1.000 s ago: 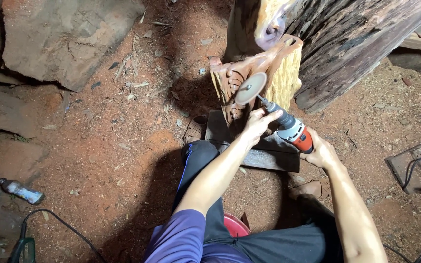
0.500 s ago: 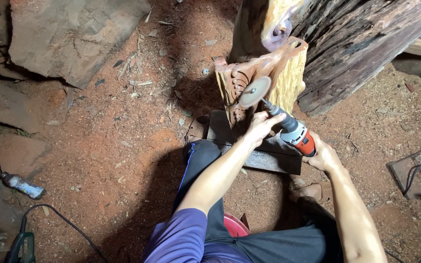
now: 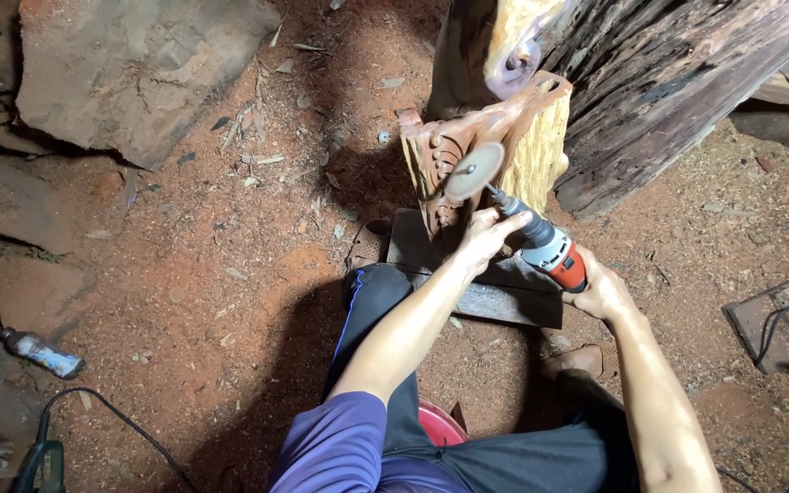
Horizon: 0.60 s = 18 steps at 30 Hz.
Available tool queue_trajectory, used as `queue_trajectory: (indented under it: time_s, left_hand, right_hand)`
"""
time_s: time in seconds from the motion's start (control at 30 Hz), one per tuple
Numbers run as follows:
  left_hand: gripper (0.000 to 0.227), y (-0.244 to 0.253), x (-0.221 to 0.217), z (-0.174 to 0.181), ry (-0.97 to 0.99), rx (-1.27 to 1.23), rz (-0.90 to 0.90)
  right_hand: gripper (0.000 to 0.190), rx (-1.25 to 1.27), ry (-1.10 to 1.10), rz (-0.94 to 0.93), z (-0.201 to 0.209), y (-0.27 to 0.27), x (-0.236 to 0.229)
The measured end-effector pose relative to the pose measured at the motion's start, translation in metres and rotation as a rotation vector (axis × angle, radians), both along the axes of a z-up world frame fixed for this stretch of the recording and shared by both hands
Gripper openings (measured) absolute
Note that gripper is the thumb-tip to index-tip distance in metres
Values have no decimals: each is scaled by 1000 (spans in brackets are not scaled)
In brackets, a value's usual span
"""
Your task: Using a power rotary tool with a sanding attachment to smooth and refine the details of a hand-carved wooden sculpture.
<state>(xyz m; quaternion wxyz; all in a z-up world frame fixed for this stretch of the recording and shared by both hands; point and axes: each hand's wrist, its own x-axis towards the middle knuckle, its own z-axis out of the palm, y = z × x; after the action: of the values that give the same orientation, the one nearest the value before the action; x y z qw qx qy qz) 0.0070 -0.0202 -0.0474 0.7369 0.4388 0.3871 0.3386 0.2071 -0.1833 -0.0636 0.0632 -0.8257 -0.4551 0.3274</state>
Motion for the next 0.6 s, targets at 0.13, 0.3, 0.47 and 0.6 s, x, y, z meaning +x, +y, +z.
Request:
queue_trajectory:
  time_s: [0.13,0.3,0.47,0.6]
  left_hand:
    - [25,4,2,-1,-26,6,7]
    - [23,-5,2,-3,-11,11,-10]
    - [23,-21,5,16,-67,-23,-12]
    - [22,-12,-6,76,-182,33,-22]
  right_hand:
    - [101,-1,-12,8,2,2,-2]
    - [102,9,-3,30,11,-15,-5]
    - [115,6,-131,141,23,-51,11]
    - [128,134,-212,265,57,-56,25]
